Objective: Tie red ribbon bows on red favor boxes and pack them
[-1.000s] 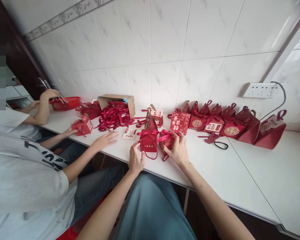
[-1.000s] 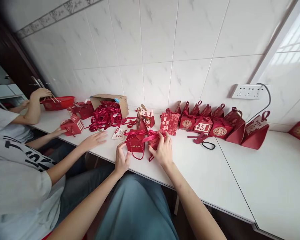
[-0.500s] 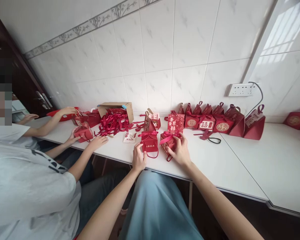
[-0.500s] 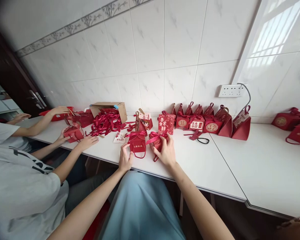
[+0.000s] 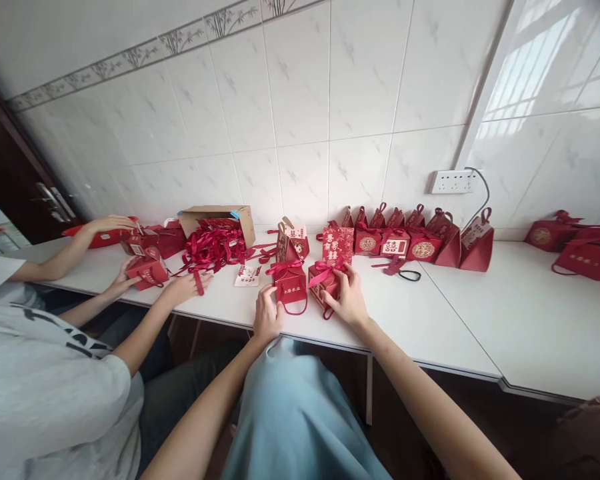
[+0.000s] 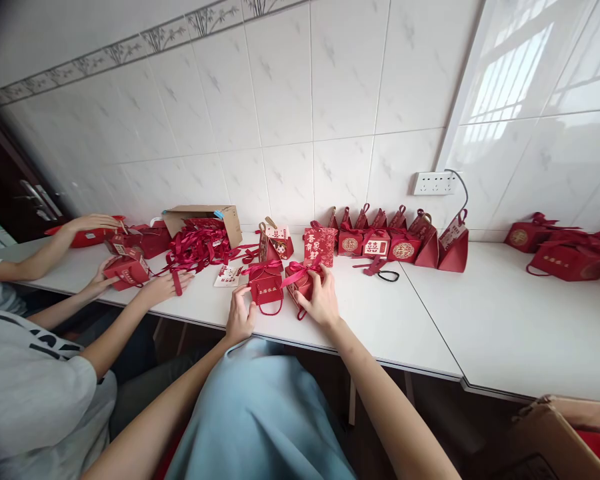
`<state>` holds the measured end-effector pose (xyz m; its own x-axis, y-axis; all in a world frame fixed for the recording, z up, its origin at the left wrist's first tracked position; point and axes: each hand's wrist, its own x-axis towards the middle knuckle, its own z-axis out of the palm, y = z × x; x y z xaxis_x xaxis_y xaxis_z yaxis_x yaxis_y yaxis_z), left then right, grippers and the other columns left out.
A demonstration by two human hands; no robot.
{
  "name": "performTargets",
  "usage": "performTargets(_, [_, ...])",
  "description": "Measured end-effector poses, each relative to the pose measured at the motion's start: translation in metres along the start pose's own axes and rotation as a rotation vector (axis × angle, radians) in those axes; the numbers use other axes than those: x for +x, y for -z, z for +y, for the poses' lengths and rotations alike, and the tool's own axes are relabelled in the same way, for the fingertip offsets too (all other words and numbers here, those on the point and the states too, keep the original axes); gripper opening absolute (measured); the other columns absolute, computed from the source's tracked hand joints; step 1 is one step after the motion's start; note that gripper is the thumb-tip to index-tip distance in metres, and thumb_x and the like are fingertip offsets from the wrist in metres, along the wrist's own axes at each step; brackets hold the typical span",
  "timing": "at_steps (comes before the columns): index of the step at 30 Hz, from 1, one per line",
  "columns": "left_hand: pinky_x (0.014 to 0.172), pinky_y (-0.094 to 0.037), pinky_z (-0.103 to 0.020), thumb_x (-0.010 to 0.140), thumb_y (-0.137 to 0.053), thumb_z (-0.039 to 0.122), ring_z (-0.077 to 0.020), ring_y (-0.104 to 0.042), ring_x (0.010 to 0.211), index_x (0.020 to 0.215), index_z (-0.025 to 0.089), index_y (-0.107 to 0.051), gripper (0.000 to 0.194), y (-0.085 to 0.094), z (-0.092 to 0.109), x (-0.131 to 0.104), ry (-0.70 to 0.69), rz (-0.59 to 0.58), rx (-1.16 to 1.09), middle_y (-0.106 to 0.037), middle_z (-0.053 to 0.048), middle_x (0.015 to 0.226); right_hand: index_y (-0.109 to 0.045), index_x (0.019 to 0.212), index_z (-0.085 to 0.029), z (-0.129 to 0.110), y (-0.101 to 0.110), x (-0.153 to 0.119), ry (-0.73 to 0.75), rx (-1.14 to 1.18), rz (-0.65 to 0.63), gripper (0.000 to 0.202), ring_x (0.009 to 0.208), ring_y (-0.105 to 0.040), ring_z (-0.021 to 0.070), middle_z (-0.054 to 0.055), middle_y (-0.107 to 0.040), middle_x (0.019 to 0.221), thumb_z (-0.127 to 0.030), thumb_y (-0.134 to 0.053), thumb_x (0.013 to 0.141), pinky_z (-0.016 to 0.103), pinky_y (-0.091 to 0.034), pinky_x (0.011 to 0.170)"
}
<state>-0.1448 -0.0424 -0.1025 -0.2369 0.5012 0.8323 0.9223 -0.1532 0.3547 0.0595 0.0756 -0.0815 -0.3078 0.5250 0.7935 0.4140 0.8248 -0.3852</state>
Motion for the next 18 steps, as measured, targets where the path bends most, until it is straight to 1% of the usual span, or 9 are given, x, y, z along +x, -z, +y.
performTargets(13, [0.091,-0.047,-0.046,0.08,-0.043,0.016,-0.0282,-0.054,0.111,0.116,0.018,-0.044,0.036,-0.0008,0.0003,0.003,-0.027,0.002,0.03,-0.054,-0.015,0.117,-0.046,0.124,-0.015,-0.004,0.003,-0.0016,-0.01,-0.006,0.002,0.054,0.129,-0.035,0.035,0.019,-0.033,0.133,-0.044,-0.059,0.08,0.056,-0.039,0.103])
performTargets(18, [0.09,-0.048,-0.045,0.08,-0.043,0.016,-0.0284,-0.054,0.11,0.116,0.017,-0.044,0.036,-0.0016,-0.0002,0.0034,-0.041,0.003,0.045,-0.054,-0.016,0.116,-0.046,0.123,-0.012,-0.0038,0.0016,-0.0015,-0.006,-0.005,0.018,0.054,0.129,-0.034,0.0356,0.021,-0.033,0.133,-0.042,-0.059,0.08,0.055,-0.038,0.104])
